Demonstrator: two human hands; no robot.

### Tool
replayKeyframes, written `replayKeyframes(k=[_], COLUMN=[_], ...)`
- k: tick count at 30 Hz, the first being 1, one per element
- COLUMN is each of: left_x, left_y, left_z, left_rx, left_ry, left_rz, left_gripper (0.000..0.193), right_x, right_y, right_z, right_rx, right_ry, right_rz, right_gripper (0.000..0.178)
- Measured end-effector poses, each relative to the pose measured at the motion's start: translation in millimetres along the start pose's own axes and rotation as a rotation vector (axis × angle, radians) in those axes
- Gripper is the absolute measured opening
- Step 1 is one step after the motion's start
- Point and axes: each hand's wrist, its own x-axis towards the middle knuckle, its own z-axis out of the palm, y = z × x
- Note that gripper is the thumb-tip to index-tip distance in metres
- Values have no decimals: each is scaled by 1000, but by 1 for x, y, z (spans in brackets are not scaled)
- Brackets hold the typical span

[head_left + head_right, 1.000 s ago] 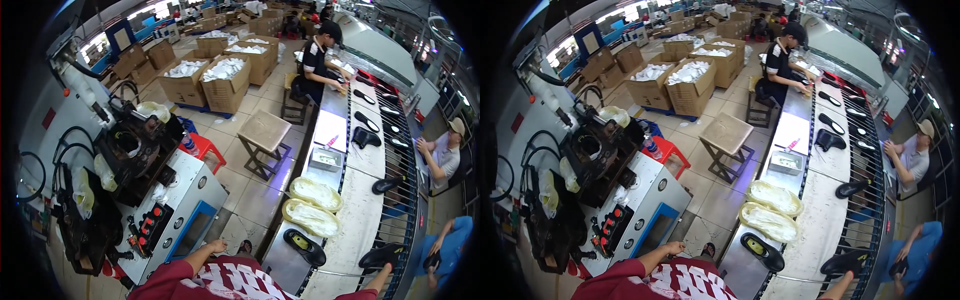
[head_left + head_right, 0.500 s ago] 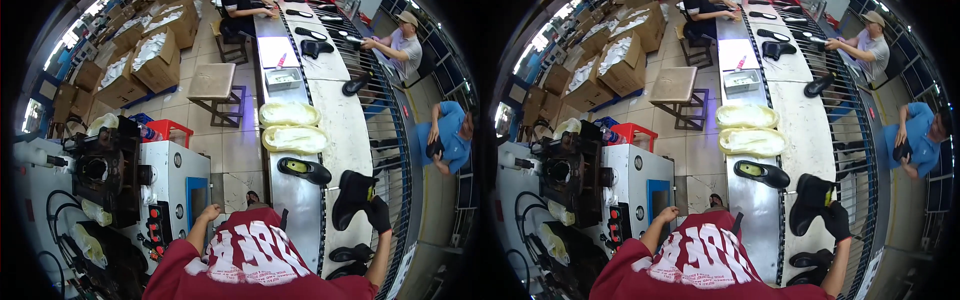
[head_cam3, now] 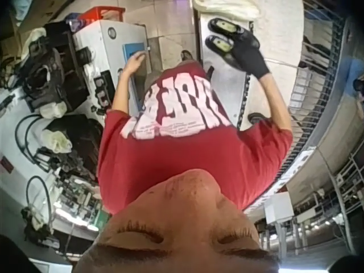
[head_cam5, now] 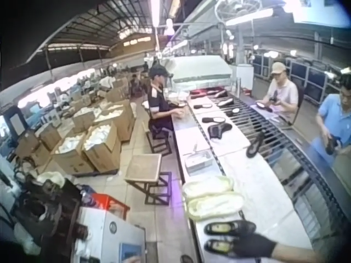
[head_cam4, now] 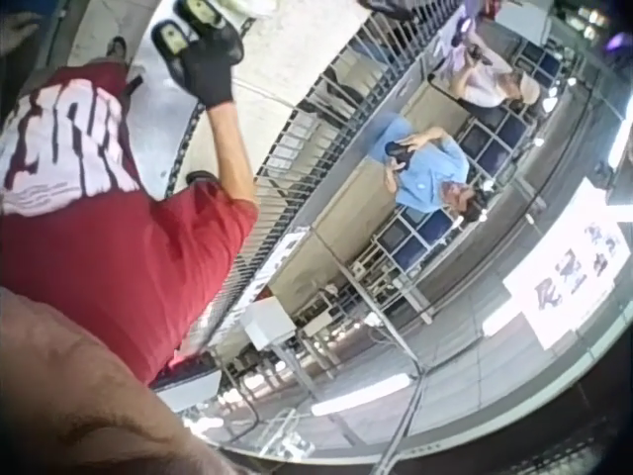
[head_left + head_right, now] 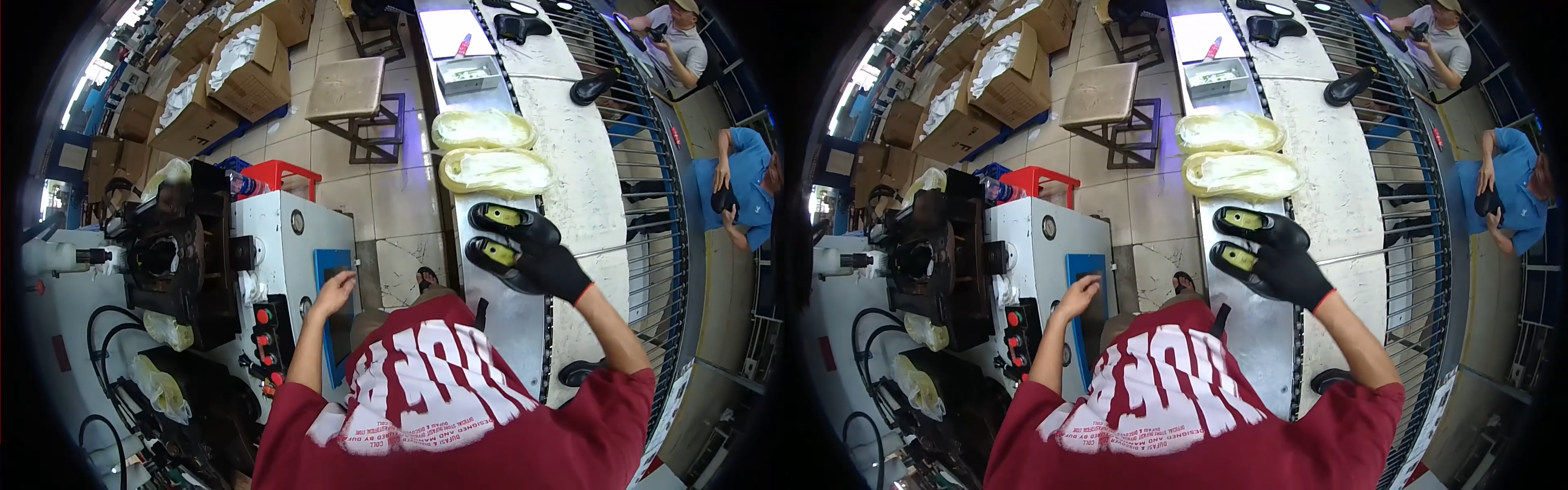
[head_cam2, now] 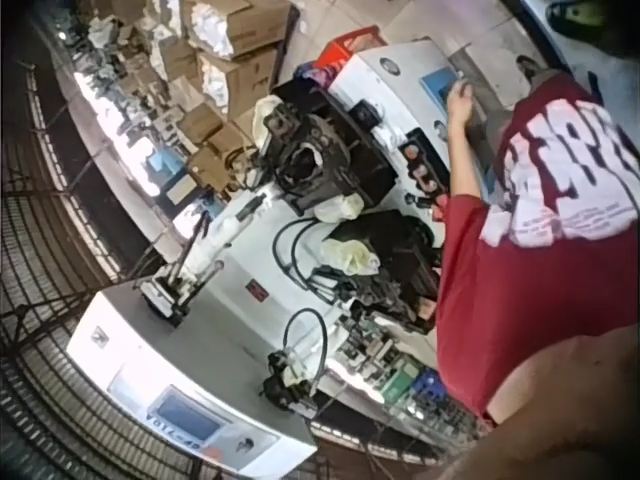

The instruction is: Operates a shoe lasting machine and places finished boots on a conveyor belt.

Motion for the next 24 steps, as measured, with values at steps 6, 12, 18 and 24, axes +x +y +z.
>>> replayKeyframes(k=[6, 12, 18, 24], left_x=[-118, -166, -180, -150], left_y=[59, 104, 28, 1], left_z=[-102, -235, -338, -372], left_rx=[-356, 108, 171, 293], left_ry=[474, 1361, 973, 687], left_rz=[138, 345, -557, -605], left_gripper=[36, 31, 58, 92], right_x=[140, 309, 484, 643], right_y=[-29, -169, -397, -475], right_z=[-117, -50, 4, 123], right_rx=[203, 793, 1149, 799], right_ry=[370, 507, 127, 90], right_rz=[50, -94, -473, -273], right_gripper=[25, 30, 48, 69])
